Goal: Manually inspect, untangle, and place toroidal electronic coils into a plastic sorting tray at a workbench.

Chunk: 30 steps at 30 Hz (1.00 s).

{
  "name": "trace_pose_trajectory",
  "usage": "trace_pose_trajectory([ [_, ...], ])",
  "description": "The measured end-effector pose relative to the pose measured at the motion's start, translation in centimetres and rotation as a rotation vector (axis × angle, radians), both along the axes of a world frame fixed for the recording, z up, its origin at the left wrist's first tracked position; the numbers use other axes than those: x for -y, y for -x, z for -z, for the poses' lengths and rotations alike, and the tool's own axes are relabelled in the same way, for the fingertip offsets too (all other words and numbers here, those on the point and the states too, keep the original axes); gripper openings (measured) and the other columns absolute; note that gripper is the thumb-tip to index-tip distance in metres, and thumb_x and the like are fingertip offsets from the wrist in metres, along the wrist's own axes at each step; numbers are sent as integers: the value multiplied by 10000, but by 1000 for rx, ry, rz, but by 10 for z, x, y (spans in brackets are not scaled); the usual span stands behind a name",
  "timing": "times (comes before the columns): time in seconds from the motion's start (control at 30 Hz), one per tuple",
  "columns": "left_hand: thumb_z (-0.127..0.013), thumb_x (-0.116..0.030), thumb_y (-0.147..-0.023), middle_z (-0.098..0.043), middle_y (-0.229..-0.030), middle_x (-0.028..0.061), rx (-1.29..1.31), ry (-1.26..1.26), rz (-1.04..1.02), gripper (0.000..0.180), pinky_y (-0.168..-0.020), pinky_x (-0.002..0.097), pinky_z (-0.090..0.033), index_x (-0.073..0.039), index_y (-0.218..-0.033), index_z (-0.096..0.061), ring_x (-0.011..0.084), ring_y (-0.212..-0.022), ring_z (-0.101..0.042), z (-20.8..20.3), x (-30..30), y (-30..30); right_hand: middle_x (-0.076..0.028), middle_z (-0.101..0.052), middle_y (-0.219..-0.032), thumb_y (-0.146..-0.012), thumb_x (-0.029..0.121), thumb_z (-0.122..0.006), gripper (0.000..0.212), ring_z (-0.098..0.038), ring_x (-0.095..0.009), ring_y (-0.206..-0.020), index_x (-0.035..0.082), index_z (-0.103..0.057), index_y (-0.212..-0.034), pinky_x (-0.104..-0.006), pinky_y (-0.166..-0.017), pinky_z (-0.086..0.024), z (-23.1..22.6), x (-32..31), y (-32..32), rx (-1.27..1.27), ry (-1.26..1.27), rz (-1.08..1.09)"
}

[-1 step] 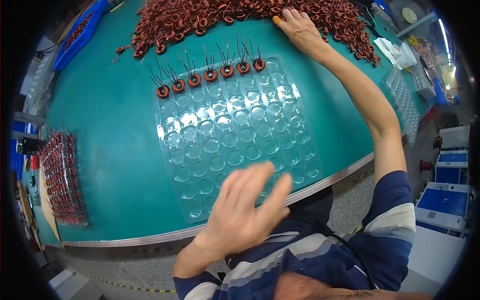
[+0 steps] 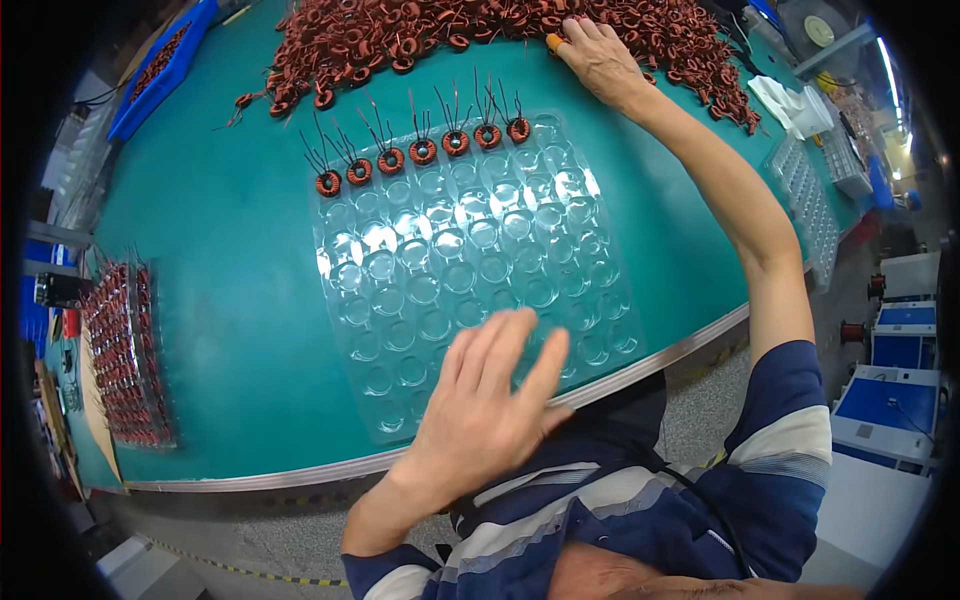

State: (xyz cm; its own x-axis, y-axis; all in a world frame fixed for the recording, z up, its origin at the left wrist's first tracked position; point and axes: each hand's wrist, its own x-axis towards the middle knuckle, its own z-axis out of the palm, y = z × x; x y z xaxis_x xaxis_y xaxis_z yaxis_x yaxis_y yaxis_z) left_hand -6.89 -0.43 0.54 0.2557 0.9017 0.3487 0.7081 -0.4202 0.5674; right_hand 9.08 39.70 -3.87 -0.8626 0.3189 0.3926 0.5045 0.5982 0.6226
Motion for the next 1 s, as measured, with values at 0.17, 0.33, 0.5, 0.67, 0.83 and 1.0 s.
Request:
trace_pose_trajectory([
  [0.17, -764, -387, -708, -423, -1326, 199, -332, 85, 82, 742, -1043, 485, -330, -86, -1324, -481, 356, -1275, -382, 28, 1, 4, -75, -523, -1076, -826, 145, -558, 215, -520, -222, -1029, 73, -590, -1026, -352, -883, -423, -1, -2, -6, -71, 49, -105],
  [0.33, -750, -385, -724, -446, -1290, 164, -363, 112, 85, 710, -1019, 436, -353, -87, -1317, -496, 325, -1249, -416, 19, 4, 26, -82, -587, -1104, -830, 163, -678, 317, -556, -264, -1054, 69, -599, -1122, -373, -927, -414, 0, 34, -28, -327, 274, -216],
  [0.5, -777, -388, -686, -430, -1311, 162, -469, 142, -4, 744, -1045, 457, -338, -105, -1315, -499, 340, -1249, -416, 10, 14, 49, -58, -649, -736, -897, 263, -660, 363, -605, -147, -666, 36, -602, -1175, -282, -623, -476, -11, 79, -47, -792, 883, -124],
  [0.67, -647, -542, -794, -450, -1272, 173, -366, 148, 15, 655, -1027, 470, -347, -86, -1254, -553, 369, -1208, -430, 3, 8, 62, -23, -602, -631, -918, 262, -626, 366, -528, -68, -550, -30, -590, -1135, -236, -500, -419, -25, 121, -61, -1061, 1340, -113],
  [0.83, -700, -390, -796, -513, -1168, 143, -412, -31, -55, 485, -935, 440, -421, -67, -1141, -594, 346, -1113, -489, 9, -15, 47, 2, -547, -619, -935, 293, -617, 388, -493, -57, -543, -35, -582, -1139, -222, -484, -401, -25, 155, -57, -1151, 1567, -199],
  [1.0, -686, -112, -832, -561, -1114, 159, 128, 46, -221, 585, -820, 376, -488, -26, -1341, -412, 276, -926, -600, 5, -65, -17, 31, -473, -635, -951, 252, -593, 351, -431, -43, -532, -26, -573, -1165, -201, -474, -361, -39, 192, -44, -1232, 1865, -249],
])
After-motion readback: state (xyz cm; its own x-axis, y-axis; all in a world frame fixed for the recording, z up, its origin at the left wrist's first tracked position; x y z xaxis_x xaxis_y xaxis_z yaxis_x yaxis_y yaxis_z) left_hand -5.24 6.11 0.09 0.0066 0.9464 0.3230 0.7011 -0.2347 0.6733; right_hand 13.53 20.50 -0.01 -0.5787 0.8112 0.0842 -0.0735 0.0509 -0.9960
